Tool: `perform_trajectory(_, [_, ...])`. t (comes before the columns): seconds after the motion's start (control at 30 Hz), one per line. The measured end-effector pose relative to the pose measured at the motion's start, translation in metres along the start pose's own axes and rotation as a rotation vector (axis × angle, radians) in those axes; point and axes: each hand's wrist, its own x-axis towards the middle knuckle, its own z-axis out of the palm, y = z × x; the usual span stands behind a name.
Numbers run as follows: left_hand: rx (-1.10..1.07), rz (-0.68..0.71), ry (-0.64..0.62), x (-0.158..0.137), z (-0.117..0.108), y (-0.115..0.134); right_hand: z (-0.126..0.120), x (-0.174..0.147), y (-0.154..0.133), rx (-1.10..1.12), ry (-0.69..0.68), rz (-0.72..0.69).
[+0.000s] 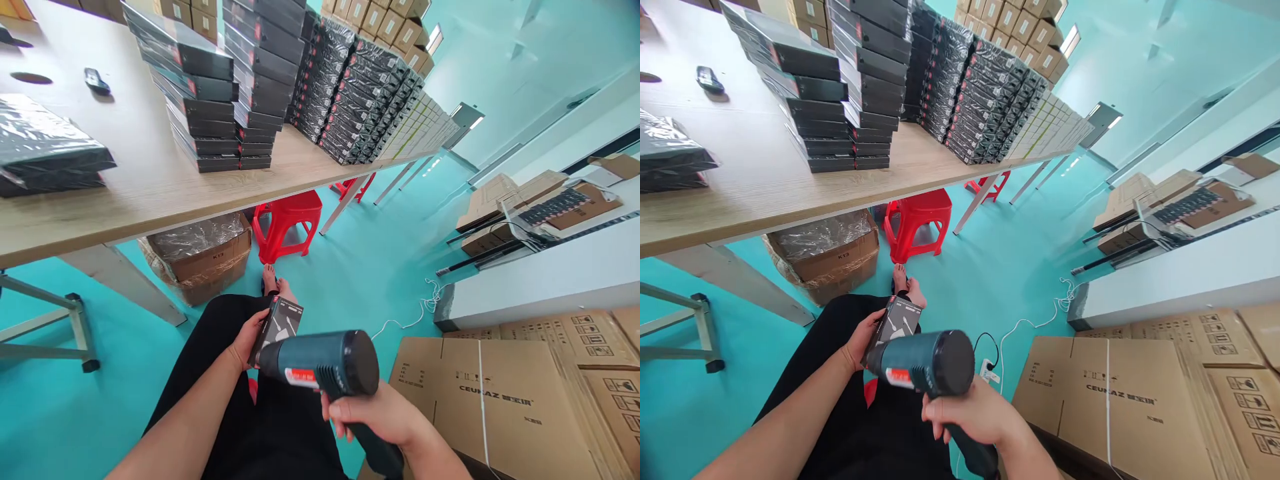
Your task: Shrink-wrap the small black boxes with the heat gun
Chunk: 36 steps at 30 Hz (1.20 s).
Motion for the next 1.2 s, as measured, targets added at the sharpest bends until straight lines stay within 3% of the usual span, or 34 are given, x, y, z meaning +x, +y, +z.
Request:
perform_trajectory(0.1, [-0.016, 0.027, 0.007, 0.0, -0.001, 0.001, 0.001, -0.003, -0.001, 0.019, -0.012, 0.029])
perform_trajectory(0.27, [-0.005, -0.016, -0.013, -0.001, 0.0, 0.002, -0.003, 0.012, -0.014, 0.317, 0.255, -0.138])
perform_trajectory(0.53, [-0.005, -0.008, 0.01, -0.004, 0.001, 0.002, -0.023, 0.03, -0.011, 0.399, 0.406, -0.202])
perform_trajectory(0.73, [0.008, 0.013, 0.023, 0.002, 0.0, 0.001, -0.011, 0.027, -0.011, 0.416, 0.267, -0.174])
perform_trajectory(0.93, [0.014, 0.033, 0.002, 0.001, -0.005, 0.003, -0.038, 0.029, -0.006, 0.372, 0.421, -0.174])
perform_trajectory(1.03, [0.024, 0.032, 0.003, 0.002, -0.008, 0.004, -0.05, 0.028, -0.001, 0.368, 0.389, -0.164])
perform_trajectory(1.2, [0.041, 0.033, 0.01, 0.005, -0.007, 0.004, -0.046, 0.017, 0.008, 0.293, 0.327, -0.12])
